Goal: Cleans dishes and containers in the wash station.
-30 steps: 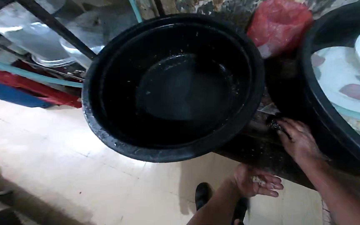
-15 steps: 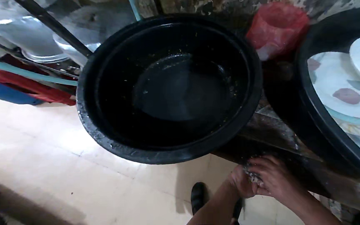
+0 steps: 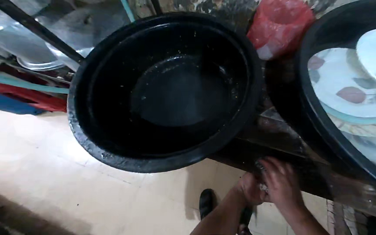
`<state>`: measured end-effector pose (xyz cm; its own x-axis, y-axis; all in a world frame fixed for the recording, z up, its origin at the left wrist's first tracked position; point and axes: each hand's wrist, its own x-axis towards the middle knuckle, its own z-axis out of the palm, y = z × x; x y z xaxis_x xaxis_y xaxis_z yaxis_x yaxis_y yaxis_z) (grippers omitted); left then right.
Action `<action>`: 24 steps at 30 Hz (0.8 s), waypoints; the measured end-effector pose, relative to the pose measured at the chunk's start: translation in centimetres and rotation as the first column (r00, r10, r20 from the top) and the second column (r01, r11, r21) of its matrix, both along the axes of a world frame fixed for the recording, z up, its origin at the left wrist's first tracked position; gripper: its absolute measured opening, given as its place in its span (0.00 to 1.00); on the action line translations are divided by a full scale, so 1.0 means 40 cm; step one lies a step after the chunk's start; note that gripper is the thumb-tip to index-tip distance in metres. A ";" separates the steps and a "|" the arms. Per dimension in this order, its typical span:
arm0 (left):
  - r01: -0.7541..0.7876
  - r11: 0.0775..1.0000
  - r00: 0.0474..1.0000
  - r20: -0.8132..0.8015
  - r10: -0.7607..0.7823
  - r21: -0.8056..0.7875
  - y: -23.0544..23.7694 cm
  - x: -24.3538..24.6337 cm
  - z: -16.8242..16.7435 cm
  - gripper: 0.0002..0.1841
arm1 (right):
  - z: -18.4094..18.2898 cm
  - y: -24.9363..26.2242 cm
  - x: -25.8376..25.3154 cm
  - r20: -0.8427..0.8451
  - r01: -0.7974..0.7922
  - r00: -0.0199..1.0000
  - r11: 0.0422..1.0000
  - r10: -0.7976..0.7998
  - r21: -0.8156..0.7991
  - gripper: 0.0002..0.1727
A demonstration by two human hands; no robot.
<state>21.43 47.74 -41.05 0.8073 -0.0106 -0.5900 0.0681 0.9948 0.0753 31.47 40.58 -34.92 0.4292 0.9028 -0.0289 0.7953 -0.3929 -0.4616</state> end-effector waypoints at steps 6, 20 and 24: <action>0.022 0.997 0.995 0.098 -0.029 0.076 -0.004 -0.054 -0.021 0.25 | 0.011 -0.054 0.006 -0.050 -0.375 0.926 0.927 0.374 -0.014 0.21; 0.390 0.918 0.919 0.035 -0.393 0.072 -0.168 0.123 0.108 0.28 | 0.239 -0.471 0.272 -0.793 0.570 0.474 0.819 -0.383 -0.055 0.22; 0.469 0.869 0.880 0.005 -0.476 0.158 -0.281 0.178 0.246 0.19 | 0.351 -0.485 0.122 -0.968 0.859 0.194 0.505 -0.161 0.087 0.25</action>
<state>28.57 36.48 -31.20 0.7521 -0.3127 -0.5801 0.5205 0.8217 0.2320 36.34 21.19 -20.88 0.8444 0.4112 -0.3432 -0.4025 0.0644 -0.9131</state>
